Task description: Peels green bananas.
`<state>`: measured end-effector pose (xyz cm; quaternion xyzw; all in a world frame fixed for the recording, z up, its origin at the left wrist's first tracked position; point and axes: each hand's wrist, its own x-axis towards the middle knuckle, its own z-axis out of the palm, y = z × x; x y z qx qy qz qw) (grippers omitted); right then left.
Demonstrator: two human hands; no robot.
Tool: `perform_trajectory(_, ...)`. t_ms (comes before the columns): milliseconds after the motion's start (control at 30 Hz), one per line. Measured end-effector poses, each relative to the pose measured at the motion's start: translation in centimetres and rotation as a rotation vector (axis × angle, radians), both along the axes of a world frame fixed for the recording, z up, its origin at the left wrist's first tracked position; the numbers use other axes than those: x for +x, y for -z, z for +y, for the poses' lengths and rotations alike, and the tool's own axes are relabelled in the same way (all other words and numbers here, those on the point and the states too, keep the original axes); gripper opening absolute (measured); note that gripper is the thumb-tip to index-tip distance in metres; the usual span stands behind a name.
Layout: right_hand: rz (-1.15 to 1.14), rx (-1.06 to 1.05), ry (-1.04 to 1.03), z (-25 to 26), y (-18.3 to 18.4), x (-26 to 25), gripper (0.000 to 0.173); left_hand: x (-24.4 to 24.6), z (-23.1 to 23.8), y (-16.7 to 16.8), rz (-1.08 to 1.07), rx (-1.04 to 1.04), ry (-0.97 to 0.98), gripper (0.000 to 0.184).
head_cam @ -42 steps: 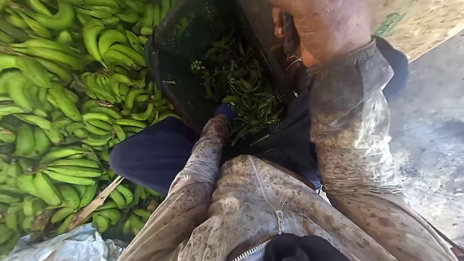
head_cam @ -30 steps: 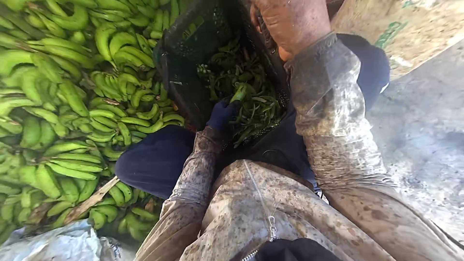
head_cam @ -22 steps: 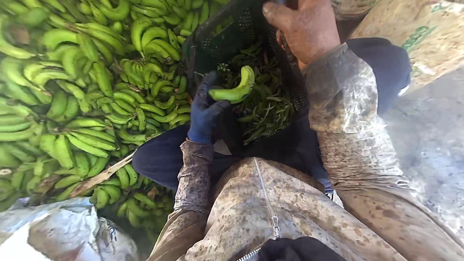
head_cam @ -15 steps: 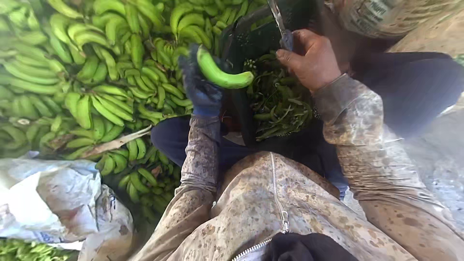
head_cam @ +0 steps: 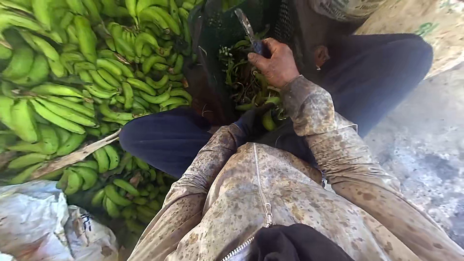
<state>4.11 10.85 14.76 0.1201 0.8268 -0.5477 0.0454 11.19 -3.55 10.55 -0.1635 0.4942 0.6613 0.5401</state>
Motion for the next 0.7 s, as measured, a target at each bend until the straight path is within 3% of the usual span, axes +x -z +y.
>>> perform_trajectory(100, 0.054, -0.052, 0.069, 0.8, -0.5, -0.2, 0.044, -1.3, -0.7, 5.1, 0.025, -0.005, -0.025, 0.024)
perform_trajectory(167, 0.079, -0.097, 0.098, 1.3, -0.4, 0.3, 0.044, -2.3, -1.3, 6.2, -0.018, 0.119, -0.246, 0.031)
perform_trajectory(267, 0.096, -0.088, 0.050, 1.9, -0.5, 0.7, 0.048, -5.6, -3.2, 3.1, 0.109, 0.164, -0.500, 0.054)
perform_trajectory(367, 0.103, -0.017, -0.134, 1.1, -0.3, 1.8, 0.051, -7.9, -6.3, -1.7, 0.325, -0.013, -0.519, 0.048)
perform_trajectory(467, 0.154, 0.002, -0.322, -1.1, 0.5, 3.1, 0.046, -9.6, -9.4, -4.1, 0.452, 0.016, -0.561, 0.038)
perform_trajectory(600, 0.289, 0.001, -0.490, -3.7, 1.0, 5.0, 0.044, -10.6, -11.1, -4.9, 0.590, -0.045, -0.593, 0.035)
perform_trajectory(700, 0.305, 0.009, -0.533, -4.7, 0.9, 5.5, 0.044, -10.7, -10.3, -5.2, 0.577, -0.125, -0.599, 0.034)
